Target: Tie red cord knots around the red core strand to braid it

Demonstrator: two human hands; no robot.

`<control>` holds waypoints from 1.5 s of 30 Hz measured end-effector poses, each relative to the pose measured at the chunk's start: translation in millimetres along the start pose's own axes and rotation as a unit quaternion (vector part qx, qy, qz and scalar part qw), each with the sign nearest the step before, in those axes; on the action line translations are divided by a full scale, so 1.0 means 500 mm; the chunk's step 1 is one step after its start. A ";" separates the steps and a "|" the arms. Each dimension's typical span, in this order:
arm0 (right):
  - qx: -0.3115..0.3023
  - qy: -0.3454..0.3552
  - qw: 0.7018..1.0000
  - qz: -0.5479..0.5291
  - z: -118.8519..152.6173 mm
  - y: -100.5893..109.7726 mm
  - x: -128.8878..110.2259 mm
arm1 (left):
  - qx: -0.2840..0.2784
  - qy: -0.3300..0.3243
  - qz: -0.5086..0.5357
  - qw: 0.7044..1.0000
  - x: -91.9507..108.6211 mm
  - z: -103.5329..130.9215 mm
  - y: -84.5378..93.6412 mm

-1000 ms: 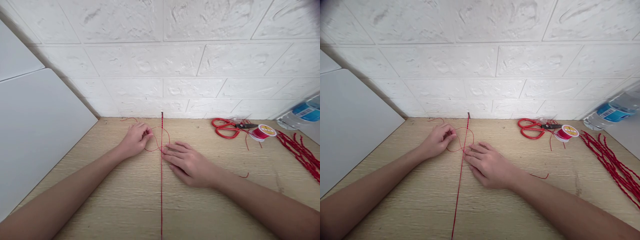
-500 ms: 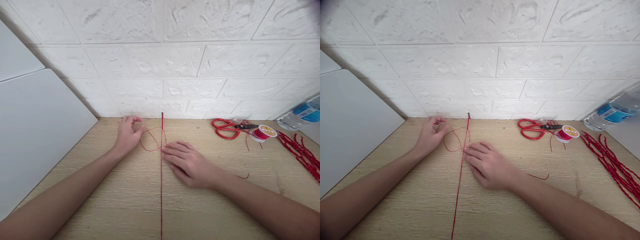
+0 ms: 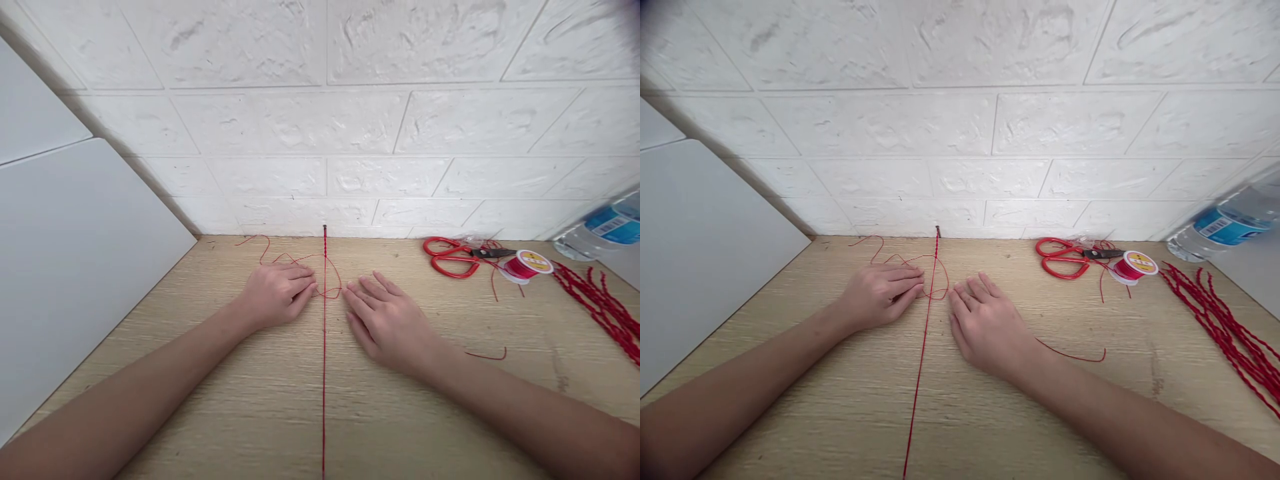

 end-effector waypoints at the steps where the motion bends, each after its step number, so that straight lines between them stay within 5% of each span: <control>1: -0.004 -0.018 1.000 0.011 0.000 0.001 0.003 | -0.004 0.006 -0.014 1.000 0.000 -0.001 0.000; 10: -0.005 -0.163 0.986 0.032 0.014 0.015 0.052 | 0.035 0.130 -0.024 0.991 -0.047 0.007 0.008; 18: -0.021 0.004 0.999 -0.043 -0.004 -0.015 0.010 | -0.076 0.213 -0.005 0.974 -0.074 0.006 -0.030; 27: -0.017 -0.109 0.994 0.004 0.001 -0.014 0.045 | -0.132 0.203 0.032 0.970 -0.069 -0.001 -0.056; 32: -0.010 -0.185 0.982 0.019 0.012 0.000 0.073 | -0.103 0.221 0.021 0.970 -0.079 0.007 -0.052; 36: 0.035 -0.106 0.994 -0.005 0.009 0.011 0.052 | -0.052 0.162 0.026 0.985 -0.053 0.003 -0.031; 40: -0.009 0.003 0.998 -0.061 -0.004 -0.011 0.024 | -0.060 0.114 0.030 0.991 -0.026 0.001 -0.029; 45: -0.028 -0.010 0.997 -0.070 -0.008 -0.024 0.027 | -0.075 0.137 -0.022 0.987 -0.021 0.000 -0.031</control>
Point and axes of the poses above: each hand's wrist, its own z-axis away from the middle knuckle, its own y-axis out of the back of the hand, x = y × z, the point moved 9 cm from there along -z, towards the middle knuckle, and after that the axes turned 15 degrees about -x, right-handed, at the moved point
